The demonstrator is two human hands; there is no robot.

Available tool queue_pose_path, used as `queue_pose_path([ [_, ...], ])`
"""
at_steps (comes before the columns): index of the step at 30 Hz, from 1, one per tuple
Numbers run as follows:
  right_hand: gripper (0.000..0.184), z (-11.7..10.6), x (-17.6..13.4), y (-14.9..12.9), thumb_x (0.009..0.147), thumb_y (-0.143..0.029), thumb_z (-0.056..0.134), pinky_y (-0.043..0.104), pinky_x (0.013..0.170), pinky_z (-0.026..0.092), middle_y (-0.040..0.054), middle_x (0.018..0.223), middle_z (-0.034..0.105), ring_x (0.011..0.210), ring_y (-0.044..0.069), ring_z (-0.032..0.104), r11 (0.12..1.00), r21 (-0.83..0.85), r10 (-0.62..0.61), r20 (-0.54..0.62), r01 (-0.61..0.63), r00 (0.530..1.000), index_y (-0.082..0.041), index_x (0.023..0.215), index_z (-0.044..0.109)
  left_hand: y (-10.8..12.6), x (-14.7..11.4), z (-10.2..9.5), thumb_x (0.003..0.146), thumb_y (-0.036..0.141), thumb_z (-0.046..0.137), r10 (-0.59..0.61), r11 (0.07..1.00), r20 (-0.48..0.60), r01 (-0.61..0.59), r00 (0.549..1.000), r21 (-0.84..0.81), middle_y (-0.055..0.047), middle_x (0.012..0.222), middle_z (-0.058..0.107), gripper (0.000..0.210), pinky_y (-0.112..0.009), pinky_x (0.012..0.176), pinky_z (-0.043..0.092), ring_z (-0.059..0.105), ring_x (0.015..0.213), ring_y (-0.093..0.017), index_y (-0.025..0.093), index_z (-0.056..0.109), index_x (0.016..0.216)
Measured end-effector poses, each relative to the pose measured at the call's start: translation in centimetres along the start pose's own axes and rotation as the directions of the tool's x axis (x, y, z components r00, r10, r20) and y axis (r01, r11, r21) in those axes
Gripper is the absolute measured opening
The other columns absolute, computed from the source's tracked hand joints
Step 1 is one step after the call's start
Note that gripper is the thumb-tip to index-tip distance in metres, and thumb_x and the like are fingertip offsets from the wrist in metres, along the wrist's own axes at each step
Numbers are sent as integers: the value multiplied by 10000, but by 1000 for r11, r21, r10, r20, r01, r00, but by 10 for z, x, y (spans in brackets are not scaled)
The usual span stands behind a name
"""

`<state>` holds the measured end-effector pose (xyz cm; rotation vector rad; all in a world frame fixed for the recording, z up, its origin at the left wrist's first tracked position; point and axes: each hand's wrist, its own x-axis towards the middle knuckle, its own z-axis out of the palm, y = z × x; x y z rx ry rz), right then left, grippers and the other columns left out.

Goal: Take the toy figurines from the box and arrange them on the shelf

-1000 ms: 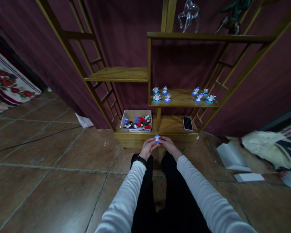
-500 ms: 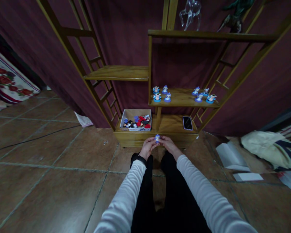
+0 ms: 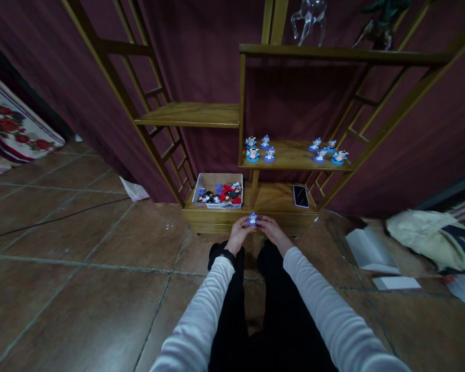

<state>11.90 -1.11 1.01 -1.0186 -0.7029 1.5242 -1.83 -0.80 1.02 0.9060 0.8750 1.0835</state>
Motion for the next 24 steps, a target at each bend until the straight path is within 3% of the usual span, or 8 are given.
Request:
queue_pose_path([
  [7,225,2,-2,-3,553,-177,730,285,707,471,21,791,697,710,145,618,1000,-1,-4,5,4,1000,-174,773,680,-4,2,1,516,216,766,111,989,-100,-99,989,110,35,604,594,442,-244,616,443,559,557,-103,154,561,902],
  [12,221,2,-2,-3,552,-183,726,293,734,456,29,798,699,737,154,617,1000,-17,-1,28,1,1000,-173,768,681,-6,4,1,540,188,737,183,964,-103,-158,978,216,46,621,570,406,-237,622,430,535,557,-93,171,512,878],
  [24,273,-7,7,6,556,-144,682,299,776,428,11,841,701,794,166,615,997,-76,-21,102,29,995,-200,823,684,-10,-6,3,611,172,694,347,794,-105,-232,932,562,17,778,590,394,-245,652,427,574,675,-123,201,486,944],
])
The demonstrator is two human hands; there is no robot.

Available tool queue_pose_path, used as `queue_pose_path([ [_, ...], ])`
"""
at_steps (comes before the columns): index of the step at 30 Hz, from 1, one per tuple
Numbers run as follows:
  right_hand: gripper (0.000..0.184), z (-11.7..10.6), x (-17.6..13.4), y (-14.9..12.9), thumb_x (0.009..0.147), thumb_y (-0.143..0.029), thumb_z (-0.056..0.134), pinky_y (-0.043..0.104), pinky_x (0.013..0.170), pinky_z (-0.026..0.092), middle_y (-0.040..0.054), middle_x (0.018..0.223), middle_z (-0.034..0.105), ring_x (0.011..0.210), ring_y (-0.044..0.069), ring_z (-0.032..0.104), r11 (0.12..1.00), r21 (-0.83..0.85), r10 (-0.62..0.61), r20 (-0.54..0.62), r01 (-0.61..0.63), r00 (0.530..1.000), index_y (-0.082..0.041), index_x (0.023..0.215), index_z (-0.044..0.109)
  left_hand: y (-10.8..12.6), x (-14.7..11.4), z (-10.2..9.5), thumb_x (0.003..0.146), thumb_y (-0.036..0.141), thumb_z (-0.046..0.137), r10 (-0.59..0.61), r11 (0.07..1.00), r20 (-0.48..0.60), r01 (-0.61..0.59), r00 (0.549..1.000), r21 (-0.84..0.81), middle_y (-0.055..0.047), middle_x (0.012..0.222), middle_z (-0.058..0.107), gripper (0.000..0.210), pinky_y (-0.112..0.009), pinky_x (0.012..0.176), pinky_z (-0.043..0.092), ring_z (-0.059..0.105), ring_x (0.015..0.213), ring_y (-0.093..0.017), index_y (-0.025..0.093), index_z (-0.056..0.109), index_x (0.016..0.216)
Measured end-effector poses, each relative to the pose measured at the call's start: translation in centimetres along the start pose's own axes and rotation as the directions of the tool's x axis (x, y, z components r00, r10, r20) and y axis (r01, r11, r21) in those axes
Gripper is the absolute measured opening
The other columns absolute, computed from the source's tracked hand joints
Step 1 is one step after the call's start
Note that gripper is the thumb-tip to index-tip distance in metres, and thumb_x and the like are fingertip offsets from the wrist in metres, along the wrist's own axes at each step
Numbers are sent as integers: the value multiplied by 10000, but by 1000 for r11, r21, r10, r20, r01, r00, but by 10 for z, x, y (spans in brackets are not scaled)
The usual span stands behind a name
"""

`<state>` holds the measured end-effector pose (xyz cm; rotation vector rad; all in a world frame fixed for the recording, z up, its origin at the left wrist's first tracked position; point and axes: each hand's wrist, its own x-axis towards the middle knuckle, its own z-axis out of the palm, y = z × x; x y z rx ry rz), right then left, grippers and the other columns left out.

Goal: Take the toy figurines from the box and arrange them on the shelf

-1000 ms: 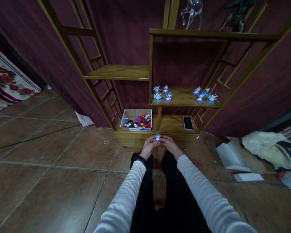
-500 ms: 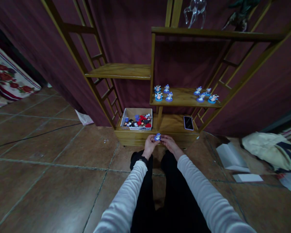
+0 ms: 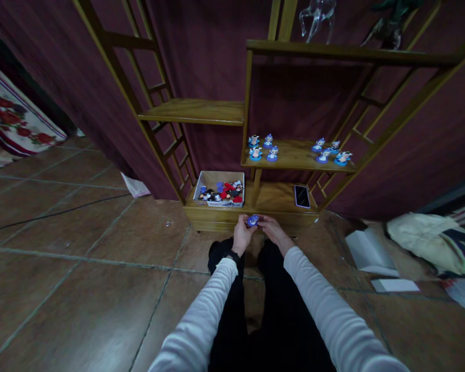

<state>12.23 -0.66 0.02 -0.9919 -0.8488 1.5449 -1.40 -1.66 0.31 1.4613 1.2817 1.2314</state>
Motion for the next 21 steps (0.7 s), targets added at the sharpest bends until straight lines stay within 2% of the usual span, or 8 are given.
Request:
queue_pose_path([
  [5,275,1,-2,-2,571,-183,696,303,773,435,21,873,700,812,171,621,1000,-6,11,6,-11,1000,-198,845,683,-5,2,-1,625,183,691,-13,1000,18,14,1000,-27,4,758,610,378,-254,652,439,580,663,-130,193,511,958],
  [11,278,3,-6,-7,563,-228,727,303,756,463,37,846,704,787,168,627,999,19,40,-59,-39,997,-188,834,683,-16,12,1,588,177,716,-81,980,61,90,995,-175,-2,717,628,359,-260,669,455,588,663,-131,169,565,913],
  [16,264,4,-6,-9,567,-245,749,298,732,483,25,806,700,732,150,630,997,31,66,-63,-65,996,-188,812,671,-10,14,-2,576,215,735,-160,911,140,200,977,-361,-27,724,652,375,-270,660,465,591,652,-133,149,605,921],
  [21,245,5,-6,-11,578,-226,753,294,750,487,19,809,692,750,146,635,998,28,62,-50,-60,997,-184,799,656,-3,13,-5,575,266,745,-200,874,194,265,960,-407,-30,720,651,381,-246,607,448,573,620,-120,142,641,920],
])
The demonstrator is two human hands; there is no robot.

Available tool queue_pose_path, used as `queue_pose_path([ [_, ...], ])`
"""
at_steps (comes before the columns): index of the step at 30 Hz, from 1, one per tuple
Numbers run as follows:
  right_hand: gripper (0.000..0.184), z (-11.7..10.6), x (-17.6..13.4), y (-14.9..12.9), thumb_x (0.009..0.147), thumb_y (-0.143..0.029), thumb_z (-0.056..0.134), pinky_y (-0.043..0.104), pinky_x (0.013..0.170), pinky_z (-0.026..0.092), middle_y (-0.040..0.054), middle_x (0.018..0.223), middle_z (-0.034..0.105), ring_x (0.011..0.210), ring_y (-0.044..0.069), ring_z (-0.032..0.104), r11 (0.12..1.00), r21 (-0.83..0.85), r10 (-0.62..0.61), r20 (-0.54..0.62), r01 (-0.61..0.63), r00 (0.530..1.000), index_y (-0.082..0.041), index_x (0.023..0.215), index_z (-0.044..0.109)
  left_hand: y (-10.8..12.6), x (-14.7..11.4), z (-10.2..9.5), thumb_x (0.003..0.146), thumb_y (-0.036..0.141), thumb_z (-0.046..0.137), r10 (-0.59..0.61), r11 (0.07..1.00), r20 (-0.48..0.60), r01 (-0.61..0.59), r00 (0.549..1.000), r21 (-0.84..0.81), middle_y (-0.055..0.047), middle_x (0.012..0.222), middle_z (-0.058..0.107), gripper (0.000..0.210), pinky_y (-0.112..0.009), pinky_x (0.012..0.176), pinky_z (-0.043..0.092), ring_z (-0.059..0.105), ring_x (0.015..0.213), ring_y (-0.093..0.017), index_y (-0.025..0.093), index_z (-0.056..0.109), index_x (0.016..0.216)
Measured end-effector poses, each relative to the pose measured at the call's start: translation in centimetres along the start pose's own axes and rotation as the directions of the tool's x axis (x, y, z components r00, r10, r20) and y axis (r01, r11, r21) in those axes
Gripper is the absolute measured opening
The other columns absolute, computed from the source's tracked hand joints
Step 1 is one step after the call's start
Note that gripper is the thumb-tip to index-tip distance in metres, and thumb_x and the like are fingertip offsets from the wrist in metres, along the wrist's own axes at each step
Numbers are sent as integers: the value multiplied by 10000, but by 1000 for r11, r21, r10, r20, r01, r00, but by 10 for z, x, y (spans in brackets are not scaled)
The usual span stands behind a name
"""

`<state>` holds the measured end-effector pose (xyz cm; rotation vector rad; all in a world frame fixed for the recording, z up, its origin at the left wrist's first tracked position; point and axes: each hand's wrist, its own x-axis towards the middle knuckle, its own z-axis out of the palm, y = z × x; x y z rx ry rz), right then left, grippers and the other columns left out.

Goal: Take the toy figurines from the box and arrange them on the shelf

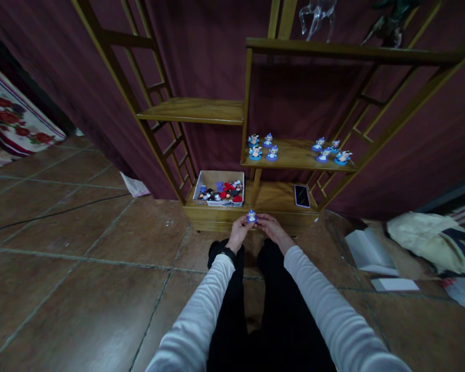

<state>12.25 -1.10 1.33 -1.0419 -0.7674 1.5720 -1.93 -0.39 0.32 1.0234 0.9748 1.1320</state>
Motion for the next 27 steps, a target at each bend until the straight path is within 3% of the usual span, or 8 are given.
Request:
queue_pose_path([
  [6,270,0,0,1,590,-200,754,292,787,494,23,871,696,805,149,639,1000,9,-11,39,11,999,-192,843,663,3,-3,1,585,266,750,-25,996,6,26,1000,-82,-40,796,663,484,-223,592,447,601,666,-123,165,592,1032],
  [14,299,-1,1,0,606,-189,756,282,795,501,27,899,698,822,147,641,1000,12,17,86,-19,996,-191,893,674,8,-4,-1,633,291,725,-103,988,114,115,988,-108,-62,819,667,318,-212,617,444,610,697,-117,148,643,904],
  [20,300,-1,0,0,608,-208,749,265,796,493,11,858,691,804,131,642,1000,1,1,88,-1,996,-197,894,658,12,-6,-4,638,316,726,-184,969,143,204,973,-142,-68,846,664,319,-224,653,454,614,747,-127,164,652,908],
  [27,301,-1,-1,1,593,-215,753,278,796,494,3,843,687,807,135,640,1000,2,-14,79,14,997,-202,876,650,14,-8,-3,641,339,722,-196,966,136,215,971,-146,-69,840,667,317,-243,671,458,619,757,-139,170,653,900],
])
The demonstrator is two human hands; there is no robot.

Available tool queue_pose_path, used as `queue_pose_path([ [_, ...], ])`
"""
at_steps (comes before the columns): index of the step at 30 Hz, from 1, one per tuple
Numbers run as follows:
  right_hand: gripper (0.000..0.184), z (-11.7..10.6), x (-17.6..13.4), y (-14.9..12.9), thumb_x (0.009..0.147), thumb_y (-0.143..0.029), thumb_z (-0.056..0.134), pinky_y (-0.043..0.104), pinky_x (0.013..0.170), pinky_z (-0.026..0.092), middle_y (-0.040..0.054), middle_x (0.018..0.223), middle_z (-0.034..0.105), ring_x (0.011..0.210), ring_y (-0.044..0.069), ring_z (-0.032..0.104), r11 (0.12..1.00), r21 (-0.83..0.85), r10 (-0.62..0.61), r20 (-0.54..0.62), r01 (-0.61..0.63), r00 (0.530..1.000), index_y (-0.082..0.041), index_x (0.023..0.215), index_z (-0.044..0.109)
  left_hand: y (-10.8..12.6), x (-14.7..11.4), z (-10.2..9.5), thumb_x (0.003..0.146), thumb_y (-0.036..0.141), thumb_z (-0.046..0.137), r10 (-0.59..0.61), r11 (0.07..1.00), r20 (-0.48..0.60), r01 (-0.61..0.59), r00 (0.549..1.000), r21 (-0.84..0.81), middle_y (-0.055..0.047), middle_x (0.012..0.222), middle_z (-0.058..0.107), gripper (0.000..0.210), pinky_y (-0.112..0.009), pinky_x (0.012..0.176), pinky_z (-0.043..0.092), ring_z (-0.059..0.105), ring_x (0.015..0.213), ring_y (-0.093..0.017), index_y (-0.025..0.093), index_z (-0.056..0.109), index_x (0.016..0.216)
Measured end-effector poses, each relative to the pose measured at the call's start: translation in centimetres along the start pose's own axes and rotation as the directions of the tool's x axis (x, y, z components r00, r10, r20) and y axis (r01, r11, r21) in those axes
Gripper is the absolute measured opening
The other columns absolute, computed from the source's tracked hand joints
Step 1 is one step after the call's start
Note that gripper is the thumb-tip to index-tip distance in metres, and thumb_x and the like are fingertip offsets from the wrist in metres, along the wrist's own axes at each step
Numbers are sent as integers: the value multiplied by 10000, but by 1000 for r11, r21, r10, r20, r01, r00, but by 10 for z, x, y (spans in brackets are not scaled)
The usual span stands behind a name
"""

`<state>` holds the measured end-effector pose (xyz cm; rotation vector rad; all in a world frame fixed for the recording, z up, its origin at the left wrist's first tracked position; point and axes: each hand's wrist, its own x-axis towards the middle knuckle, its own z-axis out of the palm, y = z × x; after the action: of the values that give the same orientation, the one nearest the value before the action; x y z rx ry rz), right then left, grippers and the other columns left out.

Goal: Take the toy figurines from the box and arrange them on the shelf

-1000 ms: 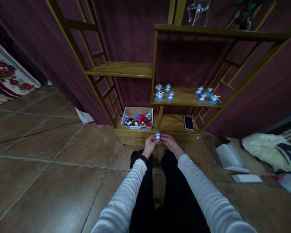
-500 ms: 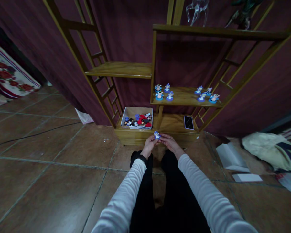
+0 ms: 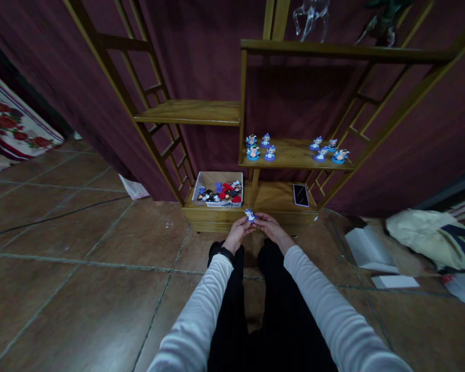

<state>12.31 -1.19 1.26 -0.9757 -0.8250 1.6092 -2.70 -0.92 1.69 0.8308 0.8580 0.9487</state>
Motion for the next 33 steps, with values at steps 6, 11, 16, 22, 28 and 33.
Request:
queue_pose_path([
  [6,317,0,0,-1,598,-212,753,281,816,490,22,927,691,857,147,638,1000,24,20,12,-20,1000,-198,902,664,-2,3,2,575,321,760,92,994,-57,-89,994,57,-54,827,657,399,-215,610,435,596,704,-119,157,634,915],
  [11,278,-1,2,1,603,-201,750,291,802,498,32,932,695,868,161,638,999,35,13,-21,-12,1000,-198,873,680,-6,7,4,533,303,775,199,976,-151,-182,968,119,-17,747,643,447,-233,610,440,570,634,-105,156,601,917],
  [16,257,-1,1,1,613,-212,744,297,800,495,38,930,698,859,161,640,999,37,14,-31,-13,999,-190,862,684,-10,11,2,507,305,787,235,967,-167,-213,958,142,-3,712,629,458,-269,653,466,588,632,-114,155,556,873],
  [22,261,1,0,0,606,-216,748,298,789,490,37,902,704,827,165,646,1000,26,18,-14,-18,1000,-188,859,687,-13,12,2,516,279,785,265,957,-169,-237,949,170,24,662,602,453,-276,662,470,586,605,-113,170,500,852],
  [28,289,2,0,-1,589,-216,759,304,817,477,37,916,706,855,172,646,999,21,34,-24,-33,999,-185,863,676,-14,12,3,522,229,774,296,942,-163,-259,941,214,58,619,551,439,-248,642,442,539,570,-92,178,483,846],
  [33,303,3,-1,-1,576,-229,767,315,805,482,40,918,706,846,182,642,999,26,28,-46,-27,999,-185,860,669,-16,12,3,531,217,763,307,932,-162,-262,938,249,59,618,532,433,-242,631,432,524,571,-94,180,491,867],
])
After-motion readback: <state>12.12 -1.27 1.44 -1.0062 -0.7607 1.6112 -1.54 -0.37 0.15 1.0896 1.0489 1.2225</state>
